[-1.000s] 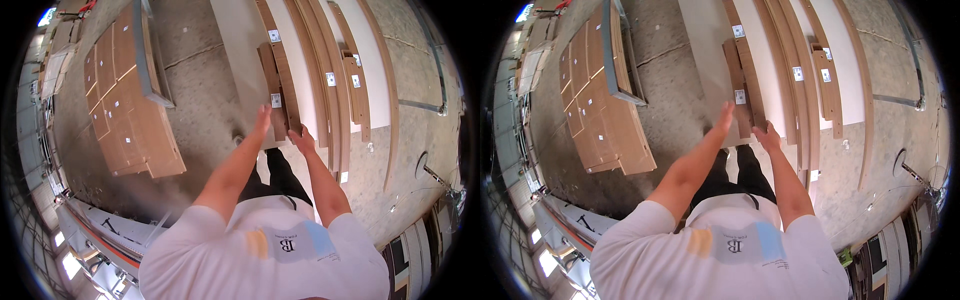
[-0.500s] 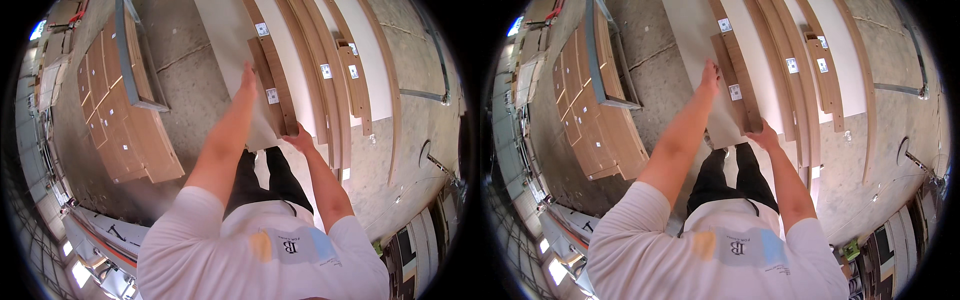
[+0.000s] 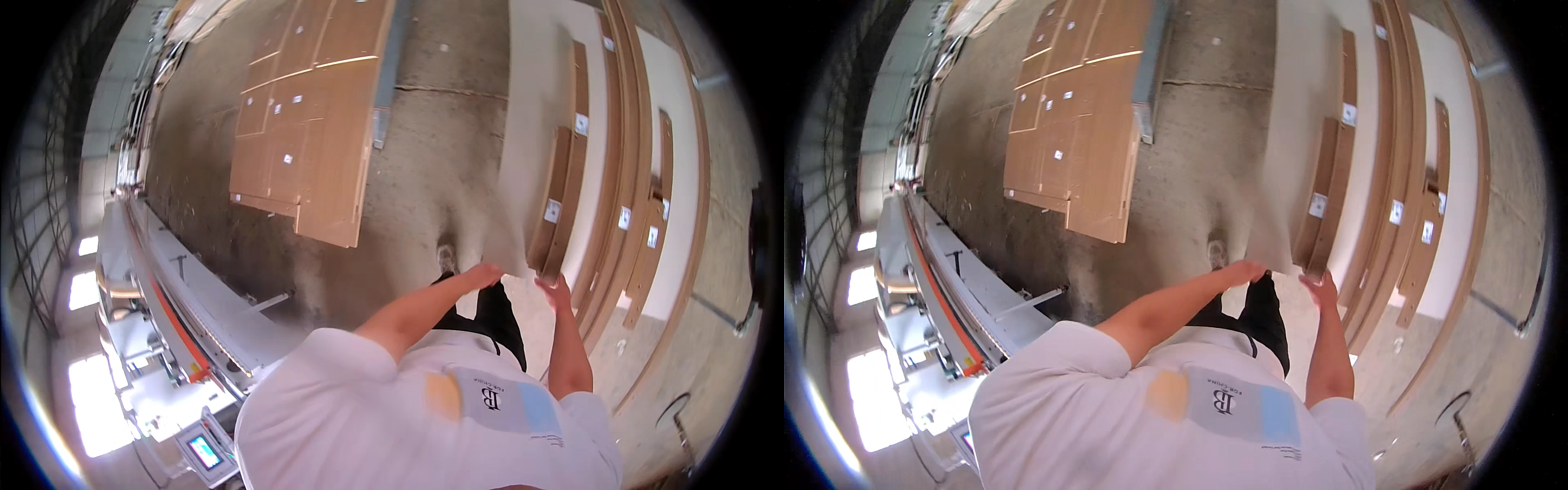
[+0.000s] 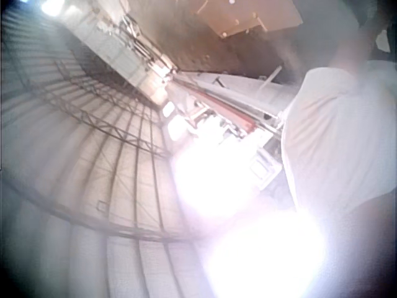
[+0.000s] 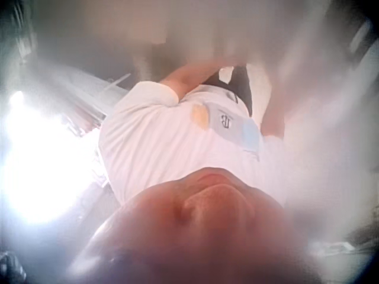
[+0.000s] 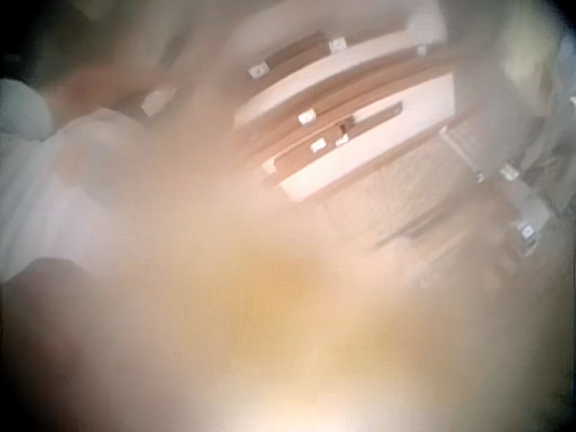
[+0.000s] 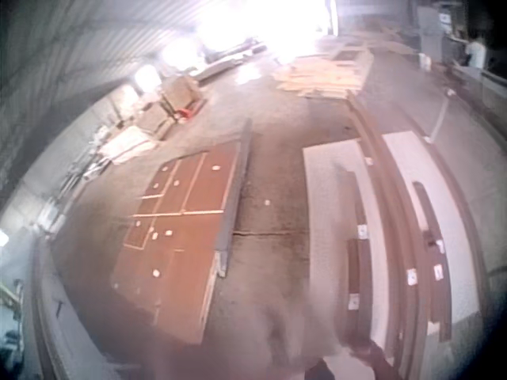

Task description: The person picks up rectangular wooden panels from a stack on the floor and places them onto a machine conveyor belt one by one. The person handles the panels by hand, feeding them into the machine for processing in a repetitive cycle.

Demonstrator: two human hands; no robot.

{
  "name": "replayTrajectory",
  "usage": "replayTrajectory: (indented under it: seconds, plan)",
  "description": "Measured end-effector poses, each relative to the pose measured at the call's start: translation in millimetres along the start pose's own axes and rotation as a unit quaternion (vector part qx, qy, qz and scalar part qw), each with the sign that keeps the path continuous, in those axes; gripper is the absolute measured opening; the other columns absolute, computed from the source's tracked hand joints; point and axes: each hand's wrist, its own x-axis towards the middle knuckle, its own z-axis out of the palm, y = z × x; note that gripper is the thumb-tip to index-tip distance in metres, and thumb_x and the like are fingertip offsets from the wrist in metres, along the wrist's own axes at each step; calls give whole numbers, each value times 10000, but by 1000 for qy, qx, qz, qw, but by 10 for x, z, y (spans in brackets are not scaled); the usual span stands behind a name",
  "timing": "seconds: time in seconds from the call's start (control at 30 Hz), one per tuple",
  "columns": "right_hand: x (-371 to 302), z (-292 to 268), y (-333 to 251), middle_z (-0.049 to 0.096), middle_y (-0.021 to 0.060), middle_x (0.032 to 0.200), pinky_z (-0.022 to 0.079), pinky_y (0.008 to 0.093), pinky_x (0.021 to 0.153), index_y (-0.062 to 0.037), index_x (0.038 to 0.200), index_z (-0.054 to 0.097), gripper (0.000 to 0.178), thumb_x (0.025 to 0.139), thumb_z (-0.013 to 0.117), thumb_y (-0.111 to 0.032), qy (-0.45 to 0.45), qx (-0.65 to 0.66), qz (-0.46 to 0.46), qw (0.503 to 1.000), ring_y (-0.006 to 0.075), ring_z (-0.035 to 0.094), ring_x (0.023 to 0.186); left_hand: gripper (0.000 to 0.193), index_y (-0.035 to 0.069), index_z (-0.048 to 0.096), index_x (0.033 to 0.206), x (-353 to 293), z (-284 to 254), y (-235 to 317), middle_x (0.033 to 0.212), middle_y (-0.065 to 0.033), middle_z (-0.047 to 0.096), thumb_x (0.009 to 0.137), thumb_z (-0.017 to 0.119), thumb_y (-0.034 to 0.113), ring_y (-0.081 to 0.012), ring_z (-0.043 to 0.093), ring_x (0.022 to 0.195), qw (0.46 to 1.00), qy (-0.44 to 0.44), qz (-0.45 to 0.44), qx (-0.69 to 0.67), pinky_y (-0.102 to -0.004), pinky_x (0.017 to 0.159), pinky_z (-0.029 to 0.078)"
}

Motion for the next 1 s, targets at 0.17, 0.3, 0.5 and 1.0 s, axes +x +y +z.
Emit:
replayTrajectory:
  seconds: [0.17,0.3,0.5,1.0]
  plan:
    - [-389,-36,386,701,113,1133,526,417,925,-13,1189,649,643,784,854,-470,-63,-131,165,976,299,670,1078,475,40,727,1051,-1225,-304,-1382,985,-153,723,939,567,473,-285,687,918,986,122,-110,7,-411,842,546]
    - [-920,294,-33,620,3,780,508,399,675,-84,903,672,439,879,737,-518,-122,-76,251,957,195,612,726,472,63,723,1088,-1898,-642,-2615,1104,-210,710,943,535,470,-384,669,1068,949,268,-156,62,-466,916,534]
    - [-601,1570,-1020,628,134,1359,441,403,1056,-44,1367,599,558,1002,571,-465,-102,-221,-95,965,305,593,1252,535,90,581,1338,-2667,-1136,-2414,1381,-180,591,1008,457,492,-375,552,1273,833,515,-78,-187,-431,1047,458]
    - [-1689,6295,-3692,566,47,1338,444,384,1034,-145,1416,490,676,1010,384,-676,-616,228,-112,746,198,563,1185,551,101,531,1435,-5496,-1858,-1944,1531,-136,471,1037,477,478,-288,451,1400,706,664,237,-66,-449,1171,319]
